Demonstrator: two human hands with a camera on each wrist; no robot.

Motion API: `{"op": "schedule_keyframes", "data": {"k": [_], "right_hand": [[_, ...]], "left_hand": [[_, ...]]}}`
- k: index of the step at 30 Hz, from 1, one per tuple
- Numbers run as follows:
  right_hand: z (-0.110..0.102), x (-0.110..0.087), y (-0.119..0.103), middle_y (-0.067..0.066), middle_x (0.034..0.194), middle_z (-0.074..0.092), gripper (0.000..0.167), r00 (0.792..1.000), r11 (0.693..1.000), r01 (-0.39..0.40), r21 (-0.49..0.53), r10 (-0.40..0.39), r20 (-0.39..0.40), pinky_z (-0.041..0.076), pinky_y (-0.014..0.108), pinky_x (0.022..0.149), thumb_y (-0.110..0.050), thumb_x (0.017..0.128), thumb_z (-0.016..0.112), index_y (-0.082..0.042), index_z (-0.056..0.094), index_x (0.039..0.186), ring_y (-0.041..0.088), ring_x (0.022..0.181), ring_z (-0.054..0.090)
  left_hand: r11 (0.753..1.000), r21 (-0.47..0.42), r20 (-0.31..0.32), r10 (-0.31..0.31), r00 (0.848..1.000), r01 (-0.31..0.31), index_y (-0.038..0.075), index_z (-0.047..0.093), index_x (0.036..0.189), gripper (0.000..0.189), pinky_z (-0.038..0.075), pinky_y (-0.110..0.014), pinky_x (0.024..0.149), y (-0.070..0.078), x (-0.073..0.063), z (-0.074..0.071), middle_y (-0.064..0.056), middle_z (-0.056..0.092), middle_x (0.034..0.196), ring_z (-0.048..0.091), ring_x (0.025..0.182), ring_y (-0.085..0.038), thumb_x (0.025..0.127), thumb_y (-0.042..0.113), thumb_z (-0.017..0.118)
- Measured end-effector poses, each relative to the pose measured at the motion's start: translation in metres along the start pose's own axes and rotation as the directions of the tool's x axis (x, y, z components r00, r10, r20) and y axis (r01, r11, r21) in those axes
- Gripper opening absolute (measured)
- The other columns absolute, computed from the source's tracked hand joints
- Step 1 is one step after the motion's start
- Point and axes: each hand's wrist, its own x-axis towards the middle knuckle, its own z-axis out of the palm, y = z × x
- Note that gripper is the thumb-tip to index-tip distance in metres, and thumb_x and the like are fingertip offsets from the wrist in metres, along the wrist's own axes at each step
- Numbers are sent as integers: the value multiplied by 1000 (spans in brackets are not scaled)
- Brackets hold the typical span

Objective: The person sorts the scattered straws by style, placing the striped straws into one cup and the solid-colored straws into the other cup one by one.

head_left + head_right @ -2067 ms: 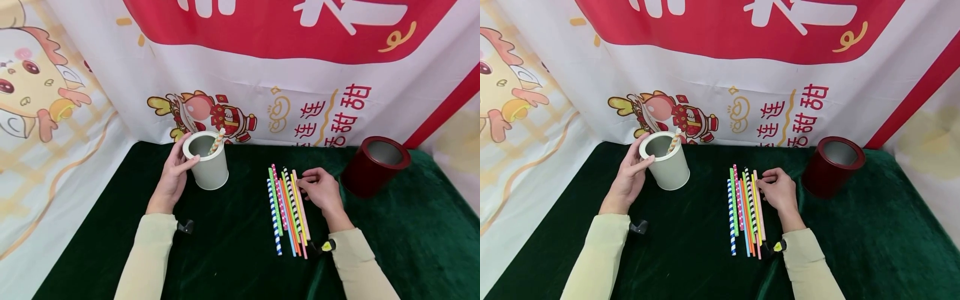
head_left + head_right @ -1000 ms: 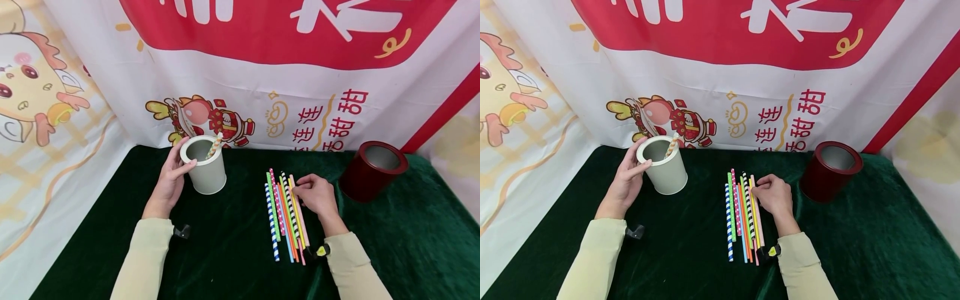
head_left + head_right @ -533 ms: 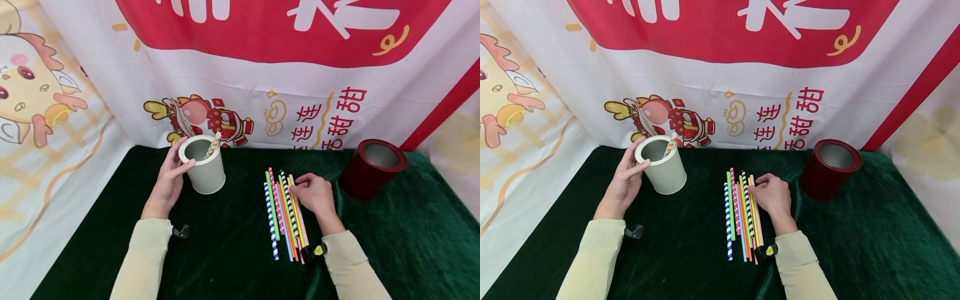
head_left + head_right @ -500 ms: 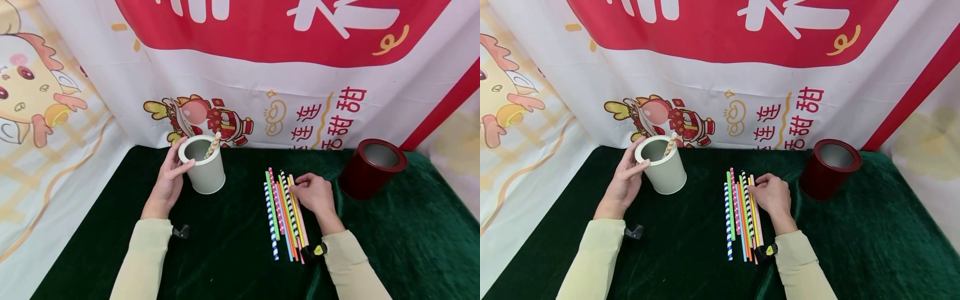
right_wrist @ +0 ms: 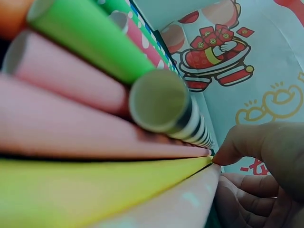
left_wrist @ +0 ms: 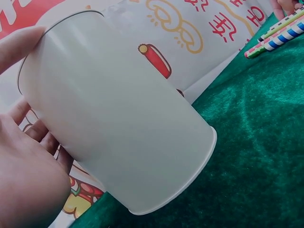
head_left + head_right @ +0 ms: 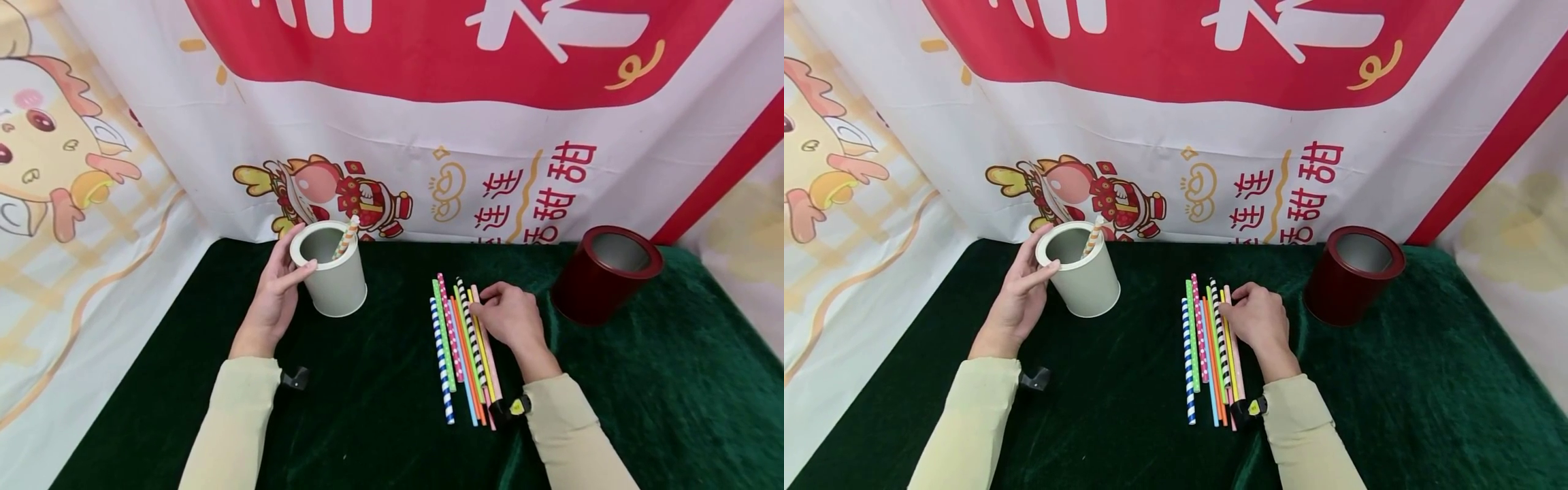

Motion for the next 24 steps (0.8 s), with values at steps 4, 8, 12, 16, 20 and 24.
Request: {"op": "schedule_keyframes", "data": {"k": [4, 8, 12, 16, 20, 24], "right_hand": [[0, -1, -1, 11, 100, 73, 36, 1000, 999, 23, -23, -23, -6, 49, 31, 66, -35, 101, 71, -10, 68, 126, 21, 75, 64], [0, 0, 0, 11, 101, 74, 35, 1000, 1000, 22, -7, -22, 6, 50, 30, 65, -34, 100, 72, -9, 69, 125, 20, 75, 66], [-3, 2, 2, 12, 103, 76, 36, 999, 999, 17, 33, -19, 42, 50, 29, 67, -33, 100, 72, -8, 70, 125, 19, 77, 67], [-8, 2, 4, 14, 108, 77, 36, 996, 995, 16, 100, -25, 87, 55, 29, 69, -31, 102, 70, -7, 69, 128, 18, 78, 71], [-12, 2, 6, 16, 116, 75, 36, 993, 983, 1, 182, -23, 117, 62, 31, 75, -30, 105, 67, -6, 68, 131, 19, 84, 73], [-16, 2, 8, 18, 124, 72, 37, 992, 969, -7, 246, -24, 124, 65, 32, 81, -28, 106, 65, -4, 67, 134, 19, 89, 73]], "left_hand": [[1000, -1, -3, -4, 1000, 4, 29, 41, 163, 62, 2, -53, 136, 0, 0, 0, 2, 35, 169, 29, 154, -16, 108, 8, 58], [1000, 3, -5, -2, 1000, 2, 29, 41, 164, 62, 2, -53, 136, -1, 0, -1, 3, 35, 168, 29, 154, -16, 108, 8, 58], [1000, 3, -2, 1, 1000, -1, 25, 38, 166, 64, 1, -53, 136, -1, 0, 0, 3, 36, 168, 29, 154, -17, 108, 7, 57], [1000, 6, 0, 3, 1000, -3, 24, 36, 167, 64, 0, -53, 136, -1, 0, -1, 3, 35, 168, 28, 155, -17, 108, 8, 57], [1000, 10, 2, 5, 1000, -5, 27, 38, 166, 62, -2, -55, 135, -1, 0, -1, 3, 34, 169, 26, 155, -16, 109, 10, 57], [1000, 8, 3, -1, 1000, 1, 29, 40, 165, 62, -2, -54, 136, -1, 0, 0, 3, 33, 170, 26, 156, -16, 109, 9, 57]]}}
